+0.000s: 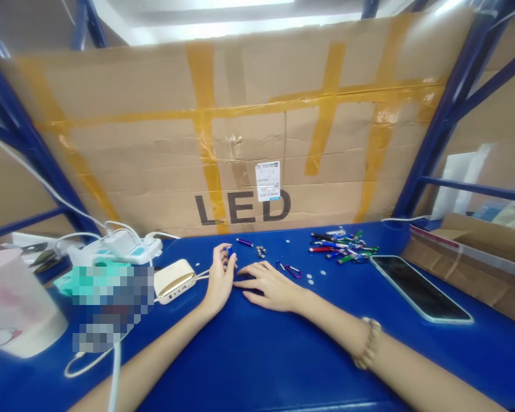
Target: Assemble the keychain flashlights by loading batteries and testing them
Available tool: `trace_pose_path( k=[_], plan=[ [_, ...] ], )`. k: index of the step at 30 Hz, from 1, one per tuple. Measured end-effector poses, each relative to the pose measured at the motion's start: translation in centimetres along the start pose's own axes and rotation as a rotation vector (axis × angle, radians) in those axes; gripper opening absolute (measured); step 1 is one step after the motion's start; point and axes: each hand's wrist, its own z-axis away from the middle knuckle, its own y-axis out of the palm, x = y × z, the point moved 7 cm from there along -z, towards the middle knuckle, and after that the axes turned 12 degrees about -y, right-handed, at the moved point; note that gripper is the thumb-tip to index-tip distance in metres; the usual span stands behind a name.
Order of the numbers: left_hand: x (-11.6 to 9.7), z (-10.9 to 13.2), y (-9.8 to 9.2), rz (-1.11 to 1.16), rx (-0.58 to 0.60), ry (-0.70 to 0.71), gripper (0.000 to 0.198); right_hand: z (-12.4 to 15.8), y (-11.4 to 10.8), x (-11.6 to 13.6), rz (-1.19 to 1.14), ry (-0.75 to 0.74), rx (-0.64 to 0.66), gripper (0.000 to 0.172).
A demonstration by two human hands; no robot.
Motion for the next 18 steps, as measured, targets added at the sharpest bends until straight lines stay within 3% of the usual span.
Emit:
trace_pose_path(
  k=[3,12,18],
  plan=[
    [0.0,0.0,0.0,-0.015,0.003,-0.008,0.027,0.0,0.1,-0.5,0.022,0.041,-0.004,0.028],
    [-0.5,0.5,1.0,-0.115,0.07,0.021,0.018,1.3,-0.6,-4.8,0.089,0.379,-0.039,0.016],
    [-1.3,0.9,1.5,-0.203,0.124,0.098,0.013,1.4,-0.6,-4.9,0.112,0.43,-0.024,0.019]
  ],
)
